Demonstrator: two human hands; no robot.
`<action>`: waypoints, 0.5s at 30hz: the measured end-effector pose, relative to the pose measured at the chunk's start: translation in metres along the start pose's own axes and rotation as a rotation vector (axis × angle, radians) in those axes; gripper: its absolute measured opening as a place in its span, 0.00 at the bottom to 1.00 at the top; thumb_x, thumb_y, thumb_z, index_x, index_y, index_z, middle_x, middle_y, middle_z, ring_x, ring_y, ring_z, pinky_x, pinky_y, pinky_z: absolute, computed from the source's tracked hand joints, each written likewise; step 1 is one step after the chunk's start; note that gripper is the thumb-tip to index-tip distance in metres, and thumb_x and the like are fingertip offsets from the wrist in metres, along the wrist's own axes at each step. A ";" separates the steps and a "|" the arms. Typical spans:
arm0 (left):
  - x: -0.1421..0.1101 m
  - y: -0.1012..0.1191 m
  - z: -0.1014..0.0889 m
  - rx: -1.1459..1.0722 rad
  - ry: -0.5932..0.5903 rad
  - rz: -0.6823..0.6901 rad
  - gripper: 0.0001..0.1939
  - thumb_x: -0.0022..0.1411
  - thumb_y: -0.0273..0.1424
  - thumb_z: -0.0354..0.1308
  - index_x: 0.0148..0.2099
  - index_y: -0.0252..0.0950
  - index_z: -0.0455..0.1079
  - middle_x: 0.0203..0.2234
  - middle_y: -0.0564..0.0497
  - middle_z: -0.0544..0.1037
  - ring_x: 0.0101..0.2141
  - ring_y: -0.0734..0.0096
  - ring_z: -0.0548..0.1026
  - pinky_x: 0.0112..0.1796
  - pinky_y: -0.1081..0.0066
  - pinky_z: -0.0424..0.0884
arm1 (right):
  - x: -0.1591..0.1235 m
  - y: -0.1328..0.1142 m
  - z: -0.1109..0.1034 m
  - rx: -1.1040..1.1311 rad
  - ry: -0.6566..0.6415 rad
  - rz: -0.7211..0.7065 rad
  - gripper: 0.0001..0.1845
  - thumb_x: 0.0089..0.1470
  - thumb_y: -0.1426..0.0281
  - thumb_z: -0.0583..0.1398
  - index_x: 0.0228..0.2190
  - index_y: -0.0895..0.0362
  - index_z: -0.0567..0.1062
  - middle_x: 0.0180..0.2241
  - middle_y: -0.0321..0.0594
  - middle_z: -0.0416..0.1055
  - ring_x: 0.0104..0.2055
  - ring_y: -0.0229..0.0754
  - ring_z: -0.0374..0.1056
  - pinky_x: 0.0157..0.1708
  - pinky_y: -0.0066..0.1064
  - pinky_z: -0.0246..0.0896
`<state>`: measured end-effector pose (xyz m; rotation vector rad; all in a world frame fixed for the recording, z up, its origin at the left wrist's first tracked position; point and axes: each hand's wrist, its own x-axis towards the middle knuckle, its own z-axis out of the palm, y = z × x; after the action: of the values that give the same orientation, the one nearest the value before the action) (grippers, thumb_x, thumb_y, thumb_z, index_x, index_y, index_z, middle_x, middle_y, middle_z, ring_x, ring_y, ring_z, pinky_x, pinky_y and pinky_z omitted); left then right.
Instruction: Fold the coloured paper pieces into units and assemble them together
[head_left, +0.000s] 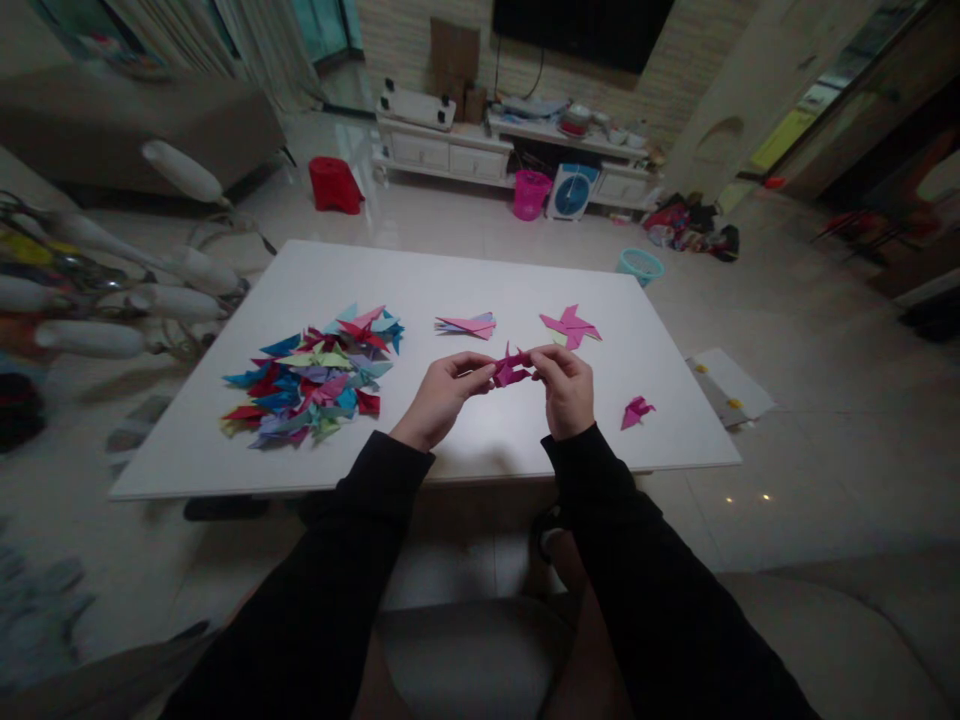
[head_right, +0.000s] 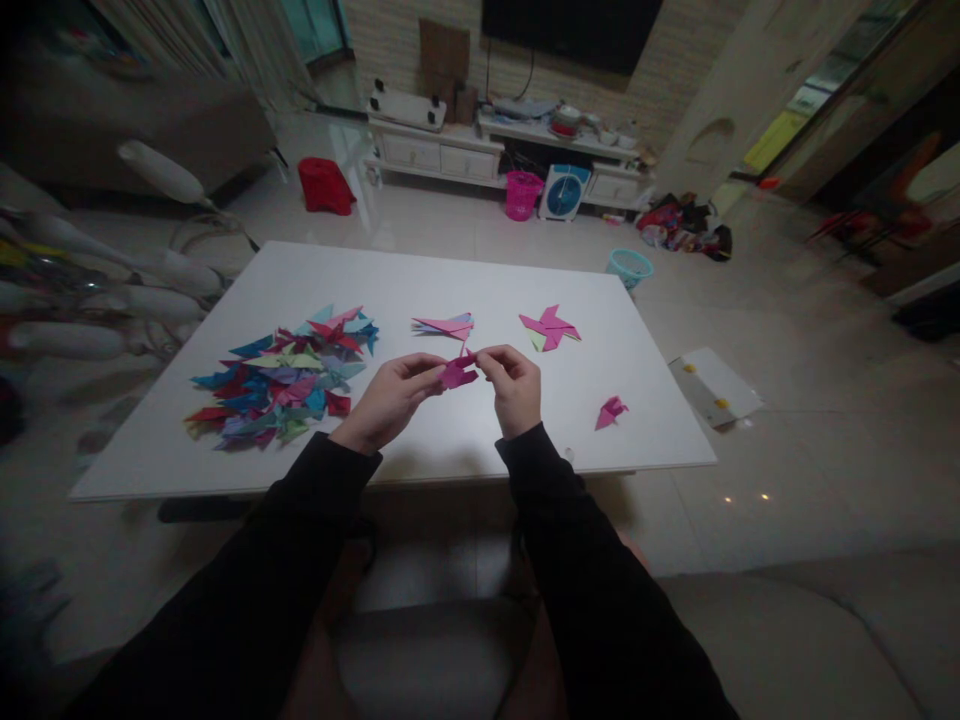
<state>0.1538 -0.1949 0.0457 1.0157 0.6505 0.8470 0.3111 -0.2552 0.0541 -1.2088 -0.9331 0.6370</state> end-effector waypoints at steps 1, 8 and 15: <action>0.000 0.000 -0.001 0.017 -0.007 0.002 0.13 0.50 0.34 0.73 0.37 0.33 0.79 0.31 0.50 0.79 0.32 0.73 0.73 0.38 0.69 0.68 | 0.001 0.000 -0.001 0.001 -0.001 0.002 0.07 0.47 0.63 0.68 0.26 0.54 0.79 0.26 0.34 0.74 0.31 0.39 0.67 0.32 0.31 0.61; 0.001 0.000 -0.005 0.089 -0.026 0.014 0.13 0.50 0.35 0.73 0.36 0.33 0.79 0.31 0.50 0.78 0.32 0.73 0.73 0.38 0.69 0.68 | 0.001 -0.004 0.000 0.033 0.004 0.007 0.09 0.43 0.67 0.71 0.25 0.55 0.77 0.26 0.33 0.74 0.30 0.39 0.69 0.30 0.31 0.65; 0.001 -0.002 -0.005 0.079 -0.033 0.016 0.14 0.50 0.36 0.73 0.37 0.33 0.79 0.32 0.49 0.79 0.32 0.72 0.74 0.38 0.68 0.69 | 0.001 -0.004 0.000 0.013 0.037 -0.002 0.13 0.42 0.66 0.72 0.28 0.54 0.75 0.28 0.34 0.74 0.32 0.39 0.70 0.30 0.30 0.64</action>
<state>0.1512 -0.1921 0.0418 1.1053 0.6528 0.8227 0.3117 -0.2552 0.0584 -1.2036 -0.8976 0.6161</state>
